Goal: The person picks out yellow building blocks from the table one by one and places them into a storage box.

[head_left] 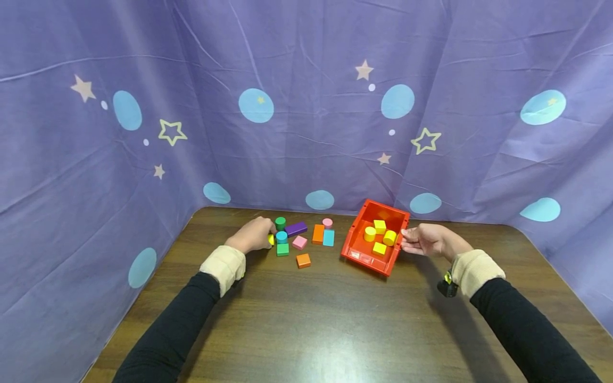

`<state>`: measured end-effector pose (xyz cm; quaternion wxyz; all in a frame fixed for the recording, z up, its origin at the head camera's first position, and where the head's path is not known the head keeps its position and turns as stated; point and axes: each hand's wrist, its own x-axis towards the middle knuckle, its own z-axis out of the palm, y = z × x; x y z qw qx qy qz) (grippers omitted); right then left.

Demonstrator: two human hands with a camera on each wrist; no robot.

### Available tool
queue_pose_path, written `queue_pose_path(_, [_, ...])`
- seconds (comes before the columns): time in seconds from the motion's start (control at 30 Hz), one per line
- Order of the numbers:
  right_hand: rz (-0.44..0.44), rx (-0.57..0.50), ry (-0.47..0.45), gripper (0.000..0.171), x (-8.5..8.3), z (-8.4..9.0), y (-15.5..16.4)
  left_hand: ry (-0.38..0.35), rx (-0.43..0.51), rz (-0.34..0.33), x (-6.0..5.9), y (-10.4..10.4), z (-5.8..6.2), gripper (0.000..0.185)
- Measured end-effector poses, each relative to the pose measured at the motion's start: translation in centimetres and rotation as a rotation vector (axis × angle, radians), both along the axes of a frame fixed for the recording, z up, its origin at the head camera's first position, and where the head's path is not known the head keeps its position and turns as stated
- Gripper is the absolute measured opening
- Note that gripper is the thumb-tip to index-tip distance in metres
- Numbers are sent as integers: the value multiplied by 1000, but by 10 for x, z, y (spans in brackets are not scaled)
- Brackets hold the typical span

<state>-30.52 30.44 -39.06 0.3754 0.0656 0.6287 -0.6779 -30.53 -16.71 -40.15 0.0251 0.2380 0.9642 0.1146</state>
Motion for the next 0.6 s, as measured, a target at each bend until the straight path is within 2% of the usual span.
queue_pose_path(0.6, [-4,-12,-3,37,-1,-1,1,12,-9,-11,0,-5,3,23])
